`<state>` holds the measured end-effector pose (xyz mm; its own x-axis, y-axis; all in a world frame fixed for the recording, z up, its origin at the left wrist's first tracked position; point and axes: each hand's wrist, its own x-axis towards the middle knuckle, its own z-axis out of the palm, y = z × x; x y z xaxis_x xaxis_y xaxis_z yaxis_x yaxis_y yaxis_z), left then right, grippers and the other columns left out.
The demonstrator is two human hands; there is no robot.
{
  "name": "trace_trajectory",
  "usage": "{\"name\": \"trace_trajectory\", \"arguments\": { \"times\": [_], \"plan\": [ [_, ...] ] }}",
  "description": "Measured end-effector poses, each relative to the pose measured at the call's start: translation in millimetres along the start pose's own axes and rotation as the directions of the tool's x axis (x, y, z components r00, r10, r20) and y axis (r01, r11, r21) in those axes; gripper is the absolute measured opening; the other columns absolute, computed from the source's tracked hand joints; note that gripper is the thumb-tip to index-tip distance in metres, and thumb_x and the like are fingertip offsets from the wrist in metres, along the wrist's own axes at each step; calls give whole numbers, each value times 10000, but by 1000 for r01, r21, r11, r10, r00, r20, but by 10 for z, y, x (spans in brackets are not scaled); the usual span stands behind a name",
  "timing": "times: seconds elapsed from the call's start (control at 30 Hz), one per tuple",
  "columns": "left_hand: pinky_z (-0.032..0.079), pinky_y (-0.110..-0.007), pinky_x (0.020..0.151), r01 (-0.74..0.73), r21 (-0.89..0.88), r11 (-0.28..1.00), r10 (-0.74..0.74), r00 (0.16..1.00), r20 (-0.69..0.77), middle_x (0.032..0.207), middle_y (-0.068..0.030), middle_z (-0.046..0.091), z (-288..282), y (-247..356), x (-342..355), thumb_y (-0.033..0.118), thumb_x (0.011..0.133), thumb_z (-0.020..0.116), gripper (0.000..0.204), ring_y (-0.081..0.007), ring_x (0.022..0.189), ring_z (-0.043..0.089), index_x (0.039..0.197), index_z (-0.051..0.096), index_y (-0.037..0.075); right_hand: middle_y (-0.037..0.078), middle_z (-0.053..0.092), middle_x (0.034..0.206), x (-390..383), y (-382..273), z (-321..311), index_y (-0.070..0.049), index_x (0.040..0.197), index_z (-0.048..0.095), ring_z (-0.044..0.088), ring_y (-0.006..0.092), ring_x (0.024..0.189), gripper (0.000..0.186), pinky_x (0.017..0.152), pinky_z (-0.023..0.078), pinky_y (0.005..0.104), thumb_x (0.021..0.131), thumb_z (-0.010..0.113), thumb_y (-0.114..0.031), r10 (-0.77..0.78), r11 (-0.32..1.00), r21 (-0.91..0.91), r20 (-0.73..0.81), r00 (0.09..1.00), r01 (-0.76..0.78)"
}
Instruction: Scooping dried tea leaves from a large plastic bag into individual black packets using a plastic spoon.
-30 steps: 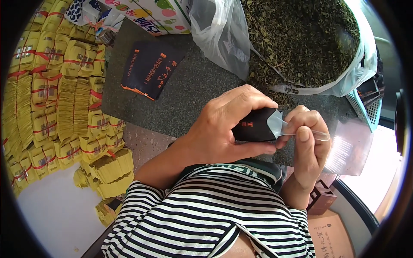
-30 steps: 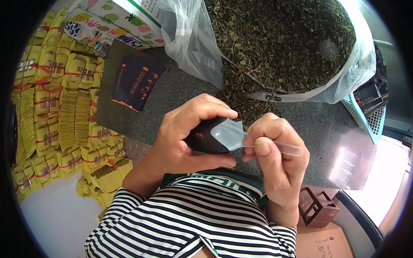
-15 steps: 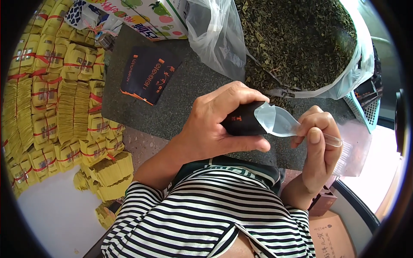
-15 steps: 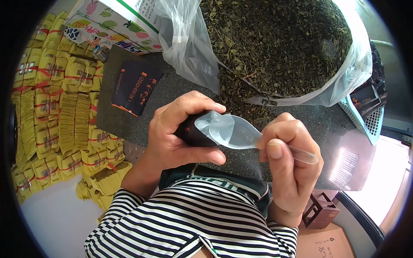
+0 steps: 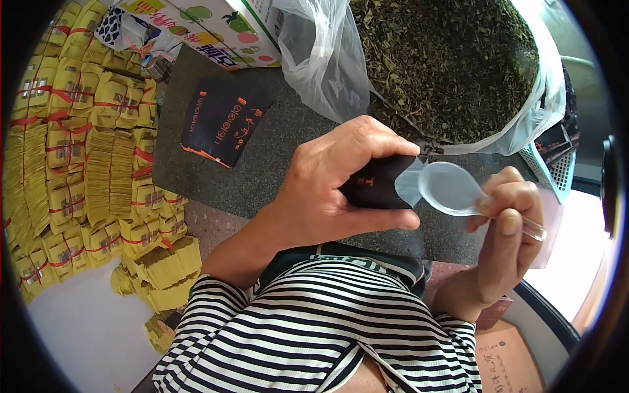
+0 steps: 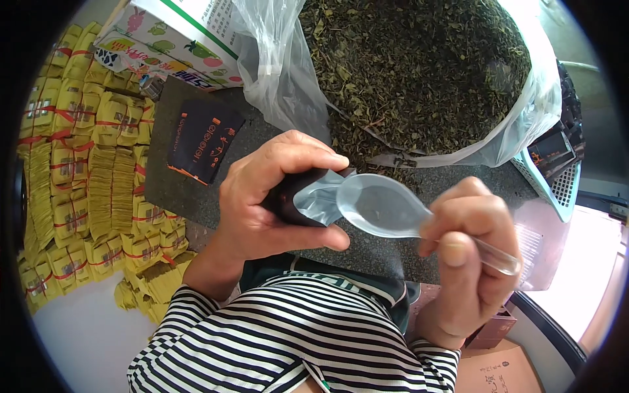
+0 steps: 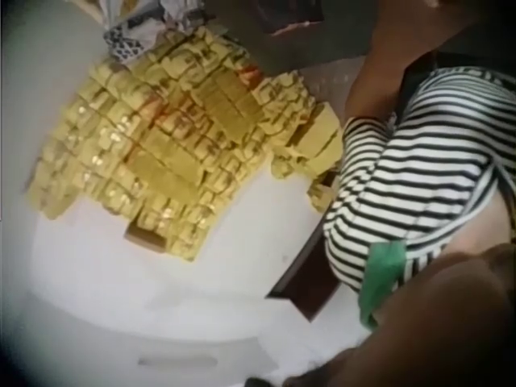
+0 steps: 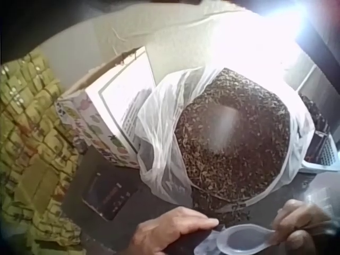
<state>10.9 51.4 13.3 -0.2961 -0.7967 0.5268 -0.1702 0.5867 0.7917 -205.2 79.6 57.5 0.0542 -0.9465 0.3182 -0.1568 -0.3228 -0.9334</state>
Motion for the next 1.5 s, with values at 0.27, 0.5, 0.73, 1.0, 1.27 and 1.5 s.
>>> {"name": "trace_trajectory", "arguments": {
  "times": [0.27, 0.5, 0.73, 1.0, 1.27, 1.5],
  "plan": [
    [526, -316, 762, -26, -1, 1000, 26, 1000, -2, 949, -134, 683, 17, -28, 78, 250, 609, 936, 628, -240, 859, 672, 1101, 643, -8, 25, 535, 742, 209, 167, -374, 6, 907, 605, 441, 71, 604, 214, 548, 327, 219, 1017, 506, -149, 47, 966, -243, -163, 985, -86],
    [527, -317, 767, -20, 10, 1000, 20, 1000, -8, 957, -134, 681, 23, -85, 114, 238, 604, 937, 622, -241, 868, 671, 1094, 645, -8, 56, 500, 655, 556, 328, -375, 8, 886, 584, 446, 134, 557, 173, 534, 358, 290, 986, 565, -133, 93, 772, -630, -19, 996, -84],
    [529, -316, 772, 37, 23, 999, -36, 999, -15, 973, -133, 681, 27, -118, 134, 227, 614, 934, 599, -238, 881, 670, 1091, 649, 5, 202, 561, 666, 949, 687, -118, 23, 933, 628, 546, 278, 575, 184, 574, 429, 369, 951, 599, -158, 96, 658, -753, 77, 992, -5],
    [529, -309, 771, 93, 41, 995, -91, 995, -40, 977, -127, 675, 26, -168, 206, 228, 636, 922, 571, -226, 872, 671, 1091, 647, 18, -1, 603, 766, 1035, 833, -39, -17, 960, 649, 576, 71, 632, 180, 531, 418, 218, 1000, 556, -166, 192, 926, -330, -10, 981, -185],
    [524, -295, 748, 90, 85, 992, -85, 994, -69, 978, -113, 670, 89, -224, 356, 226, 659, 910, 550, -207, 860, 665, 1096, 646, 24, 7, 618, 763, 985, 613, -276, -27, 979, 648, 616, 68, 626, 187, 505, 408, 182, 1019, 542, -176, 166, 979, -119, -23, 986, -168],
    [523, -289, 738, 65, 136, 989, -52, 994, -99, 973, -90, 668, 175, -240, 446, 241, 658, 911, 552, -193, 853, 665, 1098, 646, 37, 31, 607, 736, 765, 171, -392, -16, 948, 634, 596, 83, 576, 243, 480, 384, 184, 1028, 513, -211, 66, 997, -50, 15, 998, -65]
  ]
}}
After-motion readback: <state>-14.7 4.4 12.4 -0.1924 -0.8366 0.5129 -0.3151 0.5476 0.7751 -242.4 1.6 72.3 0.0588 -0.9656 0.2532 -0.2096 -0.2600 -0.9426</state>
